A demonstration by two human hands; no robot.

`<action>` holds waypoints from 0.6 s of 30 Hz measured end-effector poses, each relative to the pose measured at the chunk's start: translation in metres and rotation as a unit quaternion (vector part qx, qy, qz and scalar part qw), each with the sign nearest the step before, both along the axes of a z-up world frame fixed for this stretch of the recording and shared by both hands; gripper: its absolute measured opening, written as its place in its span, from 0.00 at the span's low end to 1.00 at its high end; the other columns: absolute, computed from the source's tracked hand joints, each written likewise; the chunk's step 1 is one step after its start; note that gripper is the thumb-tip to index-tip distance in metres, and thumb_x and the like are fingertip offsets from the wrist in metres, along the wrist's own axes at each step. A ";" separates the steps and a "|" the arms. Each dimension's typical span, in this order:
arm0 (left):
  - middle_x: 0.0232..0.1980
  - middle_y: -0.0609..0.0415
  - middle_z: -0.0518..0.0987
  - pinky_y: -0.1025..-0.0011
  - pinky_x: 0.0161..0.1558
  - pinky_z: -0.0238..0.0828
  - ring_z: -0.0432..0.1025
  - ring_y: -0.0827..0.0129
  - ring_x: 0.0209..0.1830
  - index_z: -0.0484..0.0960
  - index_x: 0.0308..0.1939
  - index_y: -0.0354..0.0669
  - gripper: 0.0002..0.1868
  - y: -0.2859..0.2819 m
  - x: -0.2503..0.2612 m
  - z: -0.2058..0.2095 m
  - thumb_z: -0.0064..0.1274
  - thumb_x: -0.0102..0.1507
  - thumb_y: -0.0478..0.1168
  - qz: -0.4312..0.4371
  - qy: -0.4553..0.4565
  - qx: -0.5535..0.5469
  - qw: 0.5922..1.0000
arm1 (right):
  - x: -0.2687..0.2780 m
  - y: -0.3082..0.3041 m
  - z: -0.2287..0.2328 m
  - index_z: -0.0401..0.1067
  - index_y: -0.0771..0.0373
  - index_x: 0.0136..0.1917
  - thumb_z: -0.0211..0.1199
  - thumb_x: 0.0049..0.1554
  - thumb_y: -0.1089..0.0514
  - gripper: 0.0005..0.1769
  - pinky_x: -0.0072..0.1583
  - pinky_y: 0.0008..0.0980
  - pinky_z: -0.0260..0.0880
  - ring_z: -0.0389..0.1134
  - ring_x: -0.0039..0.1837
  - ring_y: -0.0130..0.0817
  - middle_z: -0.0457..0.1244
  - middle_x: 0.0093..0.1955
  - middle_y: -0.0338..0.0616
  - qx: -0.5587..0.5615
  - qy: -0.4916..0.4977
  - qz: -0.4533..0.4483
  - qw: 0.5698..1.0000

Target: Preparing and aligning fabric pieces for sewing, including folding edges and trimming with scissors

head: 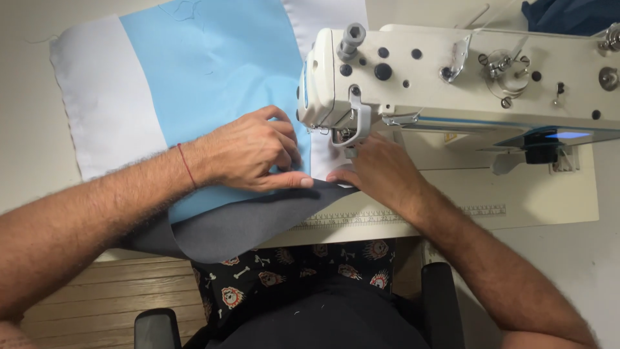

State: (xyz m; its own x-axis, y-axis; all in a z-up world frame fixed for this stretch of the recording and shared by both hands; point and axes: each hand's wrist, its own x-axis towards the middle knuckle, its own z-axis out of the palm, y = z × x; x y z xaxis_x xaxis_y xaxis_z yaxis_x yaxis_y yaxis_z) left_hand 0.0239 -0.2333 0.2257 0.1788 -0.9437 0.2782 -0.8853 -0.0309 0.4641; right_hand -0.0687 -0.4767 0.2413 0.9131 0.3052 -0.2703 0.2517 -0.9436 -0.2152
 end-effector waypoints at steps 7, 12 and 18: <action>0.31 0.55 0.82 0.58 0.61 0.71 0.79 0.63 0.44 0.80 0.21 0.41 0.24 -0.006 -0.003 -0.022 0.54 0.68 0.50 -0.015 -0.030 -0.026 0.999 | 0.001 -0.002 0.019 0.60 0.48 0.79 0.59 0.61 0.40 0.36 0.52 0.55 0.76 0.72 0.55 0.61 0.67 0.54 0.62 -0.057 -0.001 0.091 0.994; 0.33 0.57 0.84 0.60 0.64 0.68 0.79 0.67 0.48 0.79 0.24 0.45 0.22 -0.007 0.001 -0.012 0.51 0.71 0.49 -0.007 0.006 -0.034 0.999 | 0.006 -0.015 -0.001 0.58 0.36 0.79 0.50 0.66 0.41 0.29 0.53 0.50 0.77 0.73 0.53 0.58 0.67 0.52 0.61 -0.053 0.012 0.108 0.993; 0.28 0.59 0.84 0.65 0.61 0.71 0.80 0.71 0.42 0.79 0.29 0.48 0.17 0.006 0.009 -0.018 0.52 0.70 0.49 0.000 -0.024 -0.034 0.999 | 0.015 -0.009 0.005 0.60 0.35 0.79 0.47 0.66 0.38 0.29 0.51 0.47 0.77 0.73 0.49 0.54 0.69 0.43 0.56 -0.070 0.026 0.108 0.991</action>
State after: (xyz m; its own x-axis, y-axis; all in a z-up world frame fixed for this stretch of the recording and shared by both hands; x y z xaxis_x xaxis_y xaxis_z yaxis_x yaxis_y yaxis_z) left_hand 0.0326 -0.2268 0.2075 0.1627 -0.9227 0.3496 -0.9069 -0.0002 0.4214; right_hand -0.0533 -0.4859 0.2459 0.8145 0.4476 -0.3691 0.4424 -0.8908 -0.1040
